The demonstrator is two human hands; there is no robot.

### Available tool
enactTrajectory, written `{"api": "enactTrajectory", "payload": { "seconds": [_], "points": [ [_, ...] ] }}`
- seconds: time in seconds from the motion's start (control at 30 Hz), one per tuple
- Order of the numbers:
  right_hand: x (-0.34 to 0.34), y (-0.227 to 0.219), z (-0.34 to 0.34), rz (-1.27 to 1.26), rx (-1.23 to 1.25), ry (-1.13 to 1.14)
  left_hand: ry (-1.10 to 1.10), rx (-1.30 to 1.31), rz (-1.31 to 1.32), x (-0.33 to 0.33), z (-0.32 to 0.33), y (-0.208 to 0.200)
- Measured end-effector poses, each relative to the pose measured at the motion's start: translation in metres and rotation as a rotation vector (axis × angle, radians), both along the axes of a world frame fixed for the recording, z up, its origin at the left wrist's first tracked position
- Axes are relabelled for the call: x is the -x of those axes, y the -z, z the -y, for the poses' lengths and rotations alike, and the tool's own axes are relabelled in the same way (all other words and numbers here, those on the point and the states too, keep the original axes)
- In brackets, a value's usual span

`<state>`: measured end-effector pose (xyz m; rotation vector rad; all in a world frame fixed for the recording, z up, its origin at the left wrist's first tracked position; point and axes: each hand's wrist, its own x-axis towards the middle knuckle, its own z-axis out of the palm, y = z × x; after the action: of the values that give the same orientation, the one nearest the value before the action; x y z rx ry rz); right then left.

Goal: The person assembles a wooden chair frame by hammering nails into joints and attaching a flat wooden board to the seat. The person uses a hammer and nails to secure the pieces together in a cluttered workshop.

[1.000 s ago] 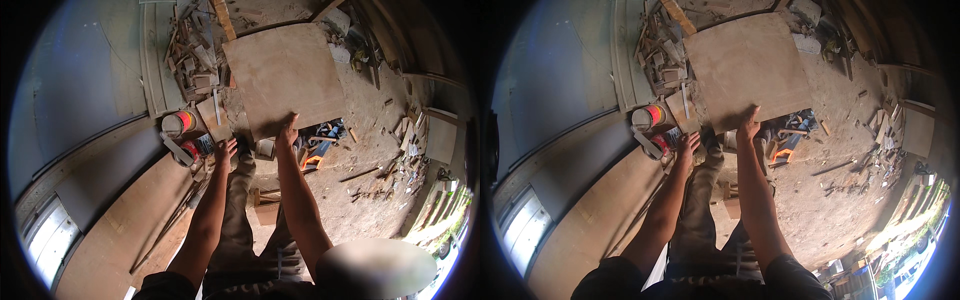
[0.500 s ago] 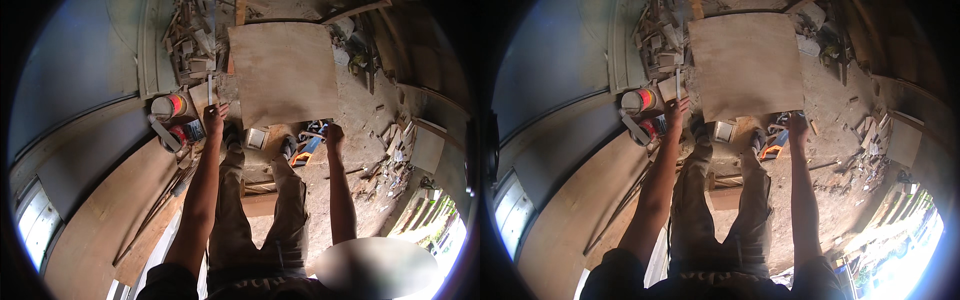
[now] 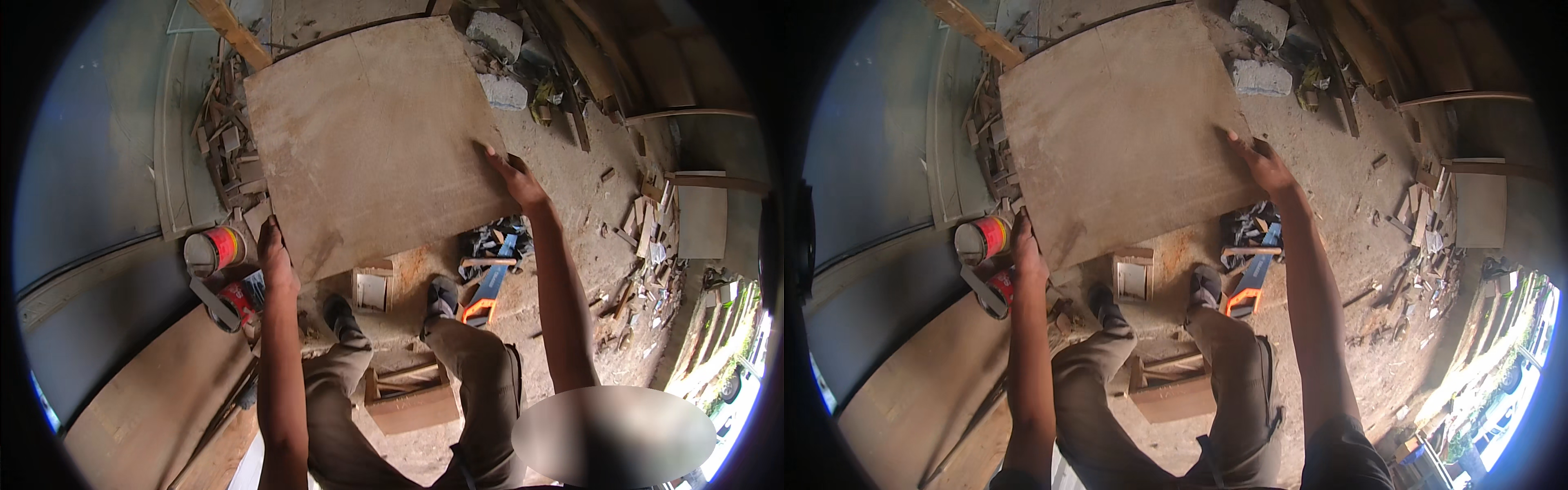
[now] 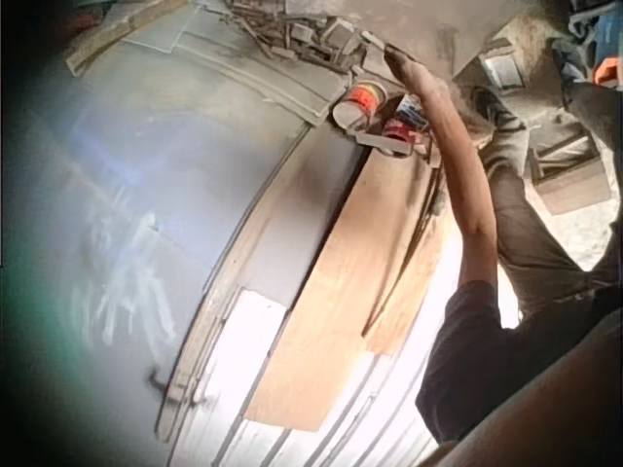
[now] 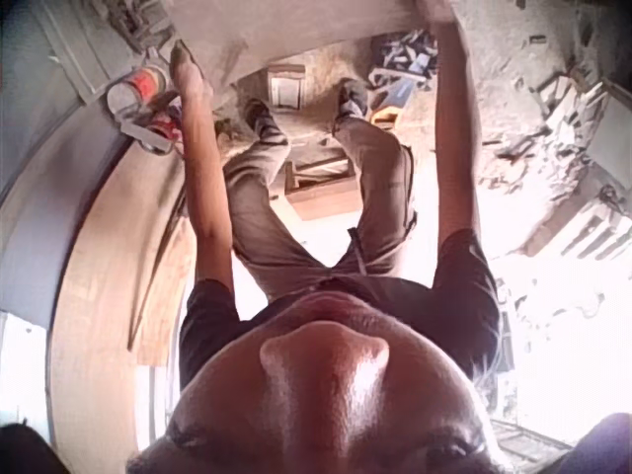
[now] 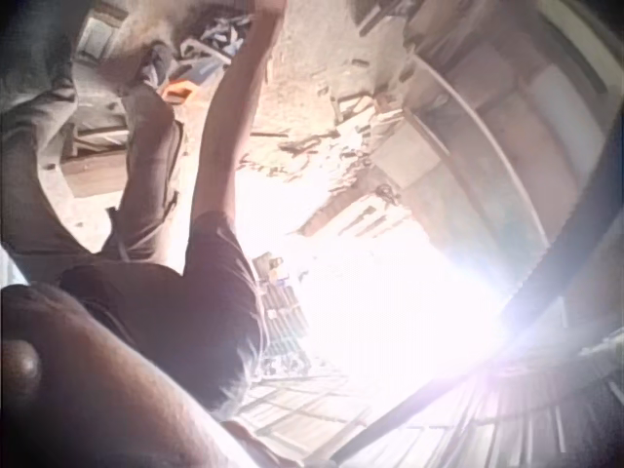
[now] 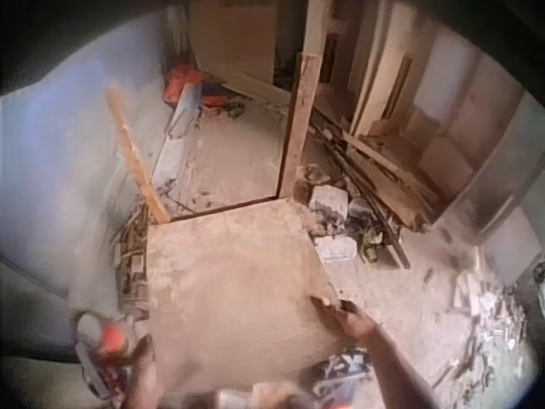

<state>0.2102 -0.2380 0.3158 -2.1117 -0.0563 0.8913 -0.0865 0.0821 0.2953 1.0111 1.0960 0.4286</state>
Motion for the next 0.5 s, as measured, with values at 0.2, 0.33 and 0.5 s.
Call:
{"api": "enactTrajectory", "payload": {
  "seconds": [0.2, 0.33, 0.5],
  "points": [
    [-0.011, 0.028, 0.038, 0.7, 0.236, -0.595, 0.058, 0.124, 0.102, -0.016, -0.001, -0.014],
    [-0.044, 0.037, 0.071, -0.003, -0.8, 0.239, 0.096, 0.002, 0.12, -0.002, -0.009, -0.004],
    [-0.041, 0.035, 0.058, 0.485, -0.503, -0.007, 0.175, -0.211, 0.149, 0.013, -0.024, 0.01]
  ]
}}
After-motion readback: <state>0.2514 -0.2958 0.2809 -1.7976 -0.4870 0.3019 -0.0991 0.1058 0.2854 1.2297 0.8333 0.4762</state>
